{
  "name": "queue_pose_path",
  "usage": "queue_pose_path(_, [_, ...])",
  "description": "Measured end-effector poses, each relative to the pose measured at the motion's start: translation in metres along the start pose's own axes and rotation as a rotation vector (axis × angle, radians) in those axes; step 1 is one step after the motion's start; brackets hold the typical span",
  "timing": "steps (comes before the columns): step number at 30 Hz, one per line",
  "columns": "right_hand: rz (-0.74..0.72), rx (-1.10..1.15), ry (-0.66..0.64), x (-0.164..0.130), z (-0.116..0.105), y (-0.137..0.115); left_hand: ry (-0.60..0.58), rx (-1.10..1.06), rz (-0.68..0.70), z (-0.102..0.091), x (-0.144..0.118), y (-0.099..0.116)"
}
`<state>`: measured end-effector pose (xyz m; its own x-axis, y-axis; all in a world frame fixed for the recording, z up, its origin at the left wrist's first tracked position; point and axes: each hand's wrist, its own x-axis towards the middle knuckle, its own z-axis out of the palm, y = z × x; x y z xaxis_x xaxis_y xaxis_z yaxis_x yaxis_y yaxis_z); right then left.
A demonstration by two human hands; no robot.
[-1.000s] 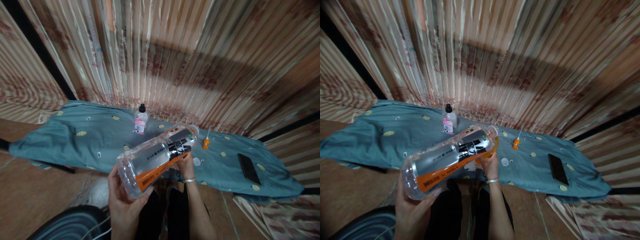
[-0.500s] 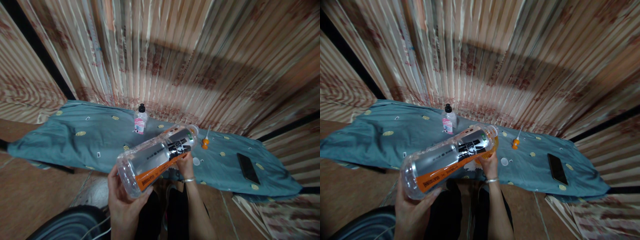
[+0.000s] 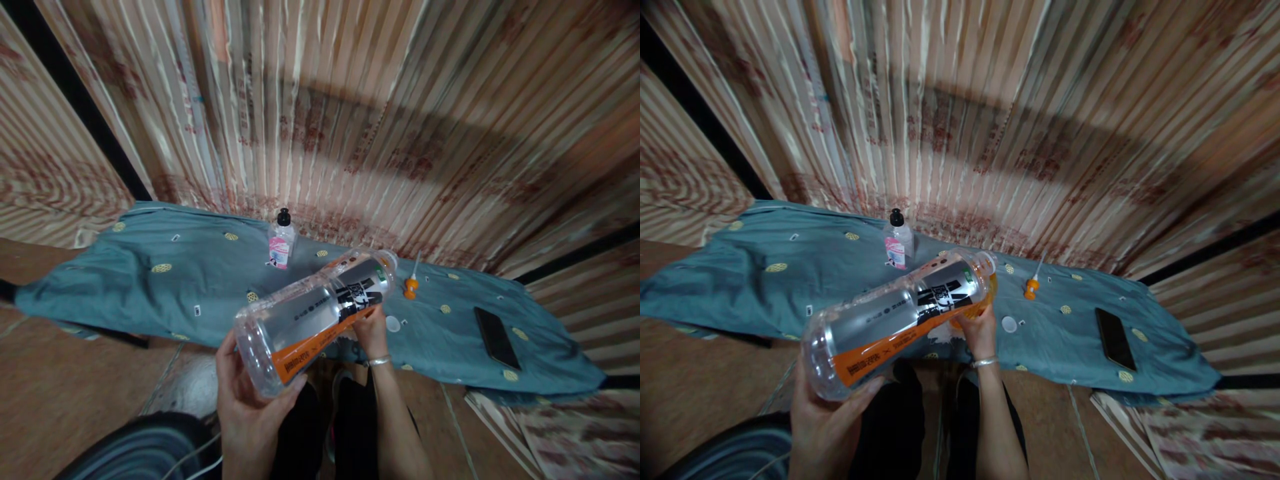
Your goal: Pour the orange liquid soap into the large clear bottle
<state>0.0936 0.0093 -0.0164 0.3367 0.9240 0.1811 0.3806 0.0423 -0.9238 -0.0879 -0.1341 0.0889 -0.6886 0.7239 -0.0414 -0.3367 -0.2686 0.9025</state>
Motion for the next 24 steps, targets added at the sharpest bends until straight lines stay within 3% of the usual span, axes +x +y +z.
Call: queue_pose_path(24, [-0.105, -0.042, 0.029, 0.0000, 0.0004, -0.0025, 0.010, 0.016, -0.016, 0.0001, -0.0023, -0.0010])
